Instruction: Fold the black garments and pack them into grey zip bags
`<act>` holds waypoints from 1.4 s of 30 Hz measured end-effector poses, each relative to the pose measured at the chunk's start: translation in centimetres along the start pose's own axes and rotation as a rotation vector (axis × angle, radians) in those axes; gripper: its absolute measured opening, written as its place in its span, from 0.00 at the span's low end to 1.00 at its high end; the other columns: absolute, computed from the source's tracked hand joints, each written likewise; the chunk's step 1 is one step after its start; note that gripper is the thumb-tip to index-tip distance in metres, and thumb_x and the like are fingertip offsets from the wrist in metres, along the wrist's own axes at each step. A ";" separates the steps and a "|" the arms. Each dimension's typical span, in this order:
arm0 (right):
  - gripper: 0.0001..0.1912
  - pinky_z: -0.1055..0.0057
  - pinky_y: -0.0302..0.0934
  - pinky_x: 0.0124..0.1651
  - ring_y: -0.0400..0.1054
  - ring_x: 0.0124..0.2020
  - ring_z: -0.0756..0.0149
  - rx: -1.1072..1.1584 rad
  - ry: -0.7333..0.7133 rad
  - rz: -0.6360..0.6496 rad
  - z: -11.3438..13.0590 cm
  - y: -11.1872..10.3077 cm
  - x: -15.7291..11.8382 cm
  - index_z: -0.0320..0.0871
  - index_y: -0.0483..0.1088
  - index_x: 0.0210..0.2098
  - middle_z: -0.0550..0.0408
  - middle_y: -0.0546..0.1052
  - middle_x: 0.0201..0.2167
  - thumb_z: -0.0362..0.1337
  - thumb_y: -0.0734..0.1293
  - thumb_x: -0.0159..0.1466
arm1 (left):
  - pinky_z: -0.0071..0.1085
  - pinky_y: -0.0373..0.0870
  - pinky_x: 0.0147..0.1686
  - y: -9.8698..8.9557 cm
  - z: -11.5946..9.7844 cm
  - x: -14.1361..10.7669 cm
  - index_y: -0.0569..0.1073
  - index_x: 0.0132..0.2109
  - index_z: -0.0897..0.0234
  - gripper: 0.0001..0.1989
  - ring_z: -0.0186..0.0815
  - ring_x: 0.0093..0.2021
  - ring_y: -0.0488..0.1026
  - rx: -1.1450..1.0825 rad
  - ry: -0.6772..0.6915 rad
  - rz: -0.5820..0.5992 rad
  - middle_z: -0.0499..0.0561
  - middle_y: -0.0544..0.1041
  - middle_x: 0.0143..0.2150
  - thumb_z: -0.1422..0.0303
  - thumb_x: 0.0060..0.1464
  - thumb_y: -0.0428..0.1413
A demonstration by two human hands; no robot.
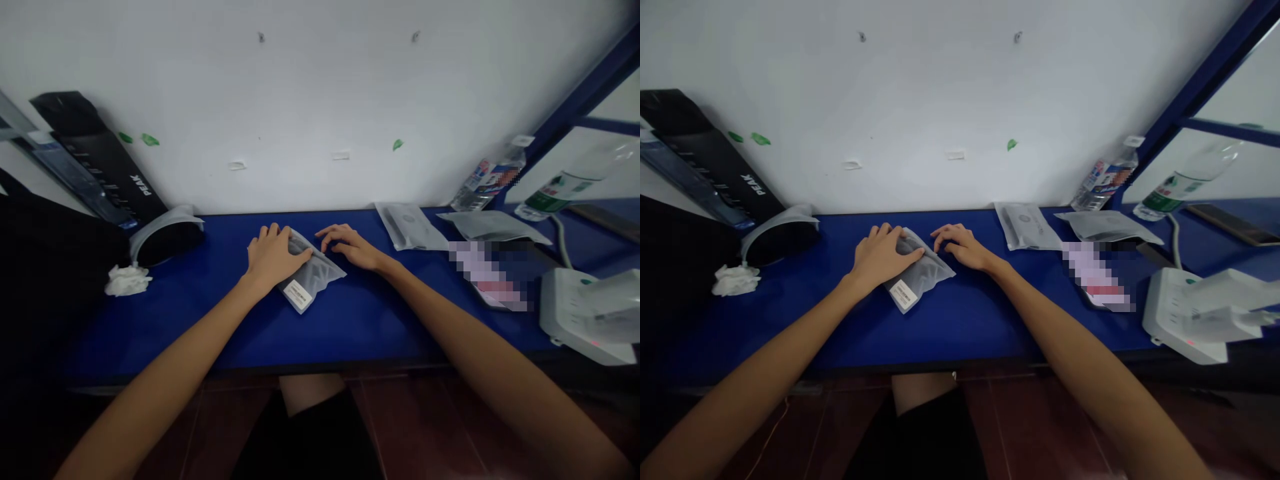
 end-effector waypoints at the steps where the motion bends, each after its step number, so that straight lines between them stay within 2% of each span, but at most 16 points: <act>1: 0.14 0.32 0.44 0.76 0.63 0.70 0.47 0.004 -0.004 0.004 0.0 0.0 0.0 0.50 0.80 0.39 0.54 0.78 0.64 0.33 0.63 0.63 | 0.55 0.73 0.62 -0.1 0.1 0.0 0.77 0.60 0.58 0.30 0.61 0.66 0.69 -0.002 -0.006 0.006 0.62 0.77 0.63 0.40 0.64 0.56; 6: 0.12 0.35 0.45 0.76 0.65 0.68 0.48 0.013 -0.008 0.013 -0.1 0.1 0.1 0.49 0.78 0.38 0.53 0.80 0.62 0.33 0.63 0.63 | 0.55 0.76 0.58 -0.6 0.6 0.0 0.75 0.61 0.58 0.34 0.62 0.67 0.69 -0.010 -0.078 0.031 0.64 0.76 0.64 0.38 0.63 0.56; 11: 0.12 0.36 0.48 0.74 0.65 0.66 0.47 0.017 0.008 0.009 0.1 -0.1 0.2 0.49 0.78 0.36 0.53 0.80 0.60 0.34 0.62 0.63 | 0.55 0.74 0.60 -0.9 0.9 -0.2 0.74 0.62 0.60 0.36 0.63 0.67 0.71 0.011 -0.155 0.056 0.67 0.76 0.65 0.36 0.63 0.56; 15: 0.10 0.36 0.47 0.73 0.65 0.65 0.46 0.052 0.011 0.008 0.0 -0.1 0.2 0.48 0.75 0.33 0.51 0.80 0.59 0.35 0.61 0.64 | 0.53 0.73 0.60 -0.8 1.3 -0.1 0.75 0.62 0.64 0.40 0.63 0.64 0.75 0.044 -0.197 0.096 0.68 0.79 0.63 0.34 0.62 0.54; 21: 0.10 0.36 0.49 0.71 0.65 0.63 0.46 0.066 -0.006 -0.001 -0.3 -0.3 0.1 0.48 0.75 0.34 0.51 0.80 0.60 0.34 0.62 0.65 | 0.52 0.73 0.58 -0.8 2.1 0.3 0.79 0.58 0.65 0.41 0.63 0.60 0.79 0.071 -0.256 0.145 0.68 0.83 0.58 0.33 0.61 0.52; 29: 0.10 0.38 0.51 0.71 0.66 0.63 0.48 0.099 -0.050 -0.047 -0.5 -0.5 0.1 0.48 0.76 0.36 0.50 0.78 0.60 0.33 0.63 0.64 | 0.53 0.73 0.56 -0.6 2.2 0.3 0.80 0.55 0.65 0.37 0.64 0.58 0.80 0.034 -0.204 0.133 0.68 0.84 0.56 0.35 0.63 0.51; 34: 0.09 0.43 0.54 0.70 0.69 0.62 0.49 0.151 -0.090 -0.080 -0.4 -0.6 0.2 0.47 0.75 0.36 0.48 0.79 0.57 0.31 0.64 0.61 | 0.51 0.73 0.55 -0.4 2.2 0.2 0.78 0.52 0.63 0.32 0.61 0.59 0.78 -0.028 -0.128 0.056 0.66 0.82 0.55 0.38 0.65 0.54; 37: 0.08 0.48 0.57 0.66 0.73 0.56 0.52 0.143 -0.140 -0.100 0.1 -0.7 0.2 0.47 0.75 0.34 0.50 0.82 0.51 0.30 0.65 0.58 | 0.49 0.73 0.54 -0.3 2.2 0.4 0.75 0.48 0.61 0.27 0.58 0.57 0.77 -0.080 -0.078 -0.005 0.63 0.81 0.54 0.40 0.64 0.57; 40: 0.08 0.57 0.64 0.55 0.74 0.43 0.58 0.165 -0.154 -0.121 0.4 -0.9 0.1 0.46 0.74 0.31 0.54 0.80 0.37 0.30 0.64 0.57 | 0.46 0.72 0.52 0.0 2.2 0.7 0.73 0.42 0.59 0.22 0.54 0.55 0.75 -0.132 -0.024 -0.023 0.59 0.79 0.51 0.43 0.64 0.60; 42: 0.08 0.62 0.65 0.49 0.72 0.37 0.62 0.192 -0.133 -0.126 0.6 -0.9 0.1 0.46 0.74 0.29 0.56 0.78 0.31 0.30 0.64 0.56 | 0.44 0.71 0.51 0.1 2.2 0.9 0.72 0.40 0.58 0.20 0.53 0.55 0.74 -0.151 0.010 -0.035 0.58 0.78 0.48 0.46 0.64 0.61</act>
Point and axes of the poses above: each hand's wrist, its own x-axis towards the middle knuckle, its own y-axis out of the palm, z = x × y, the point moved 7 cm from there along x, towards the middle knuckle
